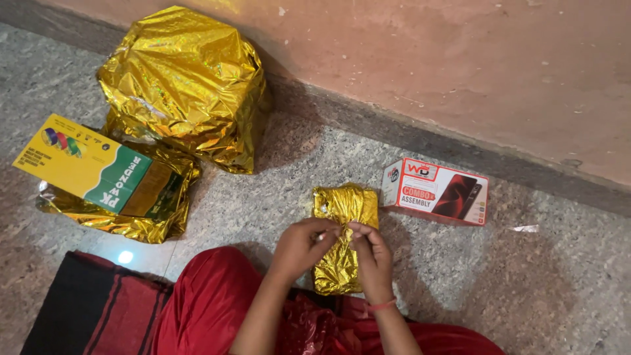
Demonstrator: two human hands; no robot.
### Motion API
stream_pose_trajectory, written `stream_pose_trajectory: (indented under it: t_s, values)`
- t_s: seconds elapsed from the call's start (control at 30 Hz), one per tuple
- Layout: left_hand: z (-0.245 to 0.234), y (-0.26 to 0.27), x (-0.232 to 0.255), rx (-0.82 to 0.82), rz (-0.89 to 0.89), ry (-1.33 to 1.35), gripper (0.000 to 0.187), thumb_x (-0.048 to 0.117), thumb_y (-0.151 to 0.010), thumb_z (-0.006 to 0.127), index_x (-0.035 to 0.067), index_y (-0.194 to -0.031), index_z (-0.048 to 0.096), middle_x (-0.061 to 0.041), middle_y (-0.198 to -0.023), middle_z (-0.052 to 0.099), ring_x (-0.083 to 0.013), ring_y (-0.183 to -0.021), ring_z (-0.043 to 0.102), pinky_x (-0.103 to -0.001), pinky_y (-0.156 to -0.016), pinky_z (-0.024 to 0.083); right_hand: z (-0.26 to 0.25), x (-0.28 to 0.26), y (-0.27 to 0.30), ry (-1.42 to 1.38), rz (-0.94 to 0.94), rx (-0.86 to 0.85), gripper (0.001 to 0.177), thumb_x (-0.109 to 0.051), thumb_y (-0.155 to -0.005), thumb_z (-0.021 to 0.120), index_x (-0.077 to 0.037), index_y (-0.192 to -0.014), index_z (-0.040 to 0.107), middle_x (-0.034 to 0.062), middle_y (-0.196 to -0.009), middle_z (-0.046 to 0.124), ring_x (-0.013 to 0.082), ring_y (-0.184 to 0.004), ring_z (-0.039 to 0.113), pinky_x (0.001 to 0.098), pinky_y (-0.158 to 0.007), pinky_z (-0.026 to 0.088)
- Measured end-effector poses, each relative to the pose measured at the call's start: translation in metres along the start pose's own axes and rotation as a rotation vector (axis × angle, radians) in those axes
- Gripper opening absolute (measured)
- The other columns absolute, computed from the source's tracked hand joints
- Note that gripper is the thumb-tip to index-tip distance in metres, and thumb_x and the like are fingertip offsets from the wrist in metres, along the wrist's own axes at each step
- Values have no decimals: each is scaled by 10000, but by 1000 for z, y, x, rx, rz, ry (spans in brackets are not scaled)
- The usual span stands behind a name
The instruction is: The person sits on the floor and wraps a small rectangular item in gold foil, securing it with clear tape. They then unwrap a yellow and green box, place it on a sheet of foil, and wrap it, taping the edges. The person places the wrapped items on the floor.
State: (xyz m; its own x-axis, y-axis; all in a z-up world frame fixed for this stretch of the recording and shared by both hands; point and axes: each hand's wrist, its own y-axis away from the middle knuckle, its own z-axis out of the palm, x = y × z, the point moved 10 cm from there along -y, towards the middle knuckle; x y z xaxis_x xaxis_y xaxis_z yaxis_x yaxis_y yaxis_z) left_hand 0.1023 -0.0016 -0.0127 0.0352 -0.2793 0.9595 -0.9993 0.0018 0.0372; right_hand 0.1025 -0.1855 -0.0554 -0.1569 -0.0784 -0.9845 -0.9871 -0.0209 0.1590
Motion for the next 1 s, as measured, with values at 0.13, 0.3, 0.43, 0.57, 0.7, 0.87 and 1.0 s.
stream_pose_trajectory:
  t_s: [0.13, 0.3, 0.43, 0.57, 0.7, 0.87, 1.0]
  values:
    - [16, -1, 23, -73, 25, 4, 220, 229, -897, 699, 107, -1050, 798, -95, -969, 796, -209, -727, 762, -322, -647, 593, -12, -5, 10, -5, -57, -46, 316, -118, -1019, 610, -11, -1304, 693, 53, -1192, 718, 97, -1048, 661, 254, -903, 533]
    - [24, 0, 35, -66, 87, 95, 209, 186, -899, 699, 90, -1059, 794, -90, -969, 783, -193, -730, 761, -309, -621, 601, -29, 0, 18, 29, 6, 34, 347, -102, -932, 733, -28, -1271, 732, 59, -1149, 724, 116, -954, 652, 263, -813, 527]
    - [32, -1, 31, -101, 70, 78, 188, 186, -891, 714, 94, -1027, 806, -84, -922, 795, -188, -658, 740, -307, -572, 565, -32, -23, 16, 132, -146, 55, 250, -100, -884, 781, -21, -1122, 781, 67, -1107, 763, 120, -995, 704, 256, -877, 559]
    - [34, -2, 24, -115, 24, 64, 201, 200, -875, 735, 93, -1021, 822, -88, -861, 792, -172, -580, 691, -308, -522, 516, -32, -37, 13, 208, -190, 83, 160, -96, -891, 784, -24, -1033, 798, 65, -988, 783, 117, -905, 701, 258, -818, 547]
    - [28, -4, 29, -56, 73, 18, 302, 204, -861, 745, 67, -1126, 787, -108, -885, 779, -151, -556, 687, -287, -535, 525, -27, -47, 14, 390, -232, 102, 117, -134, -914, 752, -32, -971, 765, 46, -929, 779, 112, -863, 717, 263, -790, 545]
    - [27, -7, 30, -62, 46, -114, 418, 354, -858, 764, 107, -1195, 758, -83, -891, 792, -211, -666, 718, -352, -697, 514, -30, -46, 5, 402, -208, 218, 152, -160, -954, 700, -31, -1027, 735, 61, -957, 752, 137, -873, 698, 288, -773, 544]
    - [25, -4, 33, 0, 84, -298, 412, 416, -878, 726, 121, -1162, 772, -83, -944, 791, -228, -795, 728, -420, -798, 382, -42, -44, -10, 449, -224, 271, 149, -155, -978, 675, -23, -1033, 719, 72, -968, 750, 146, -879, 701, 298, -794, 547]
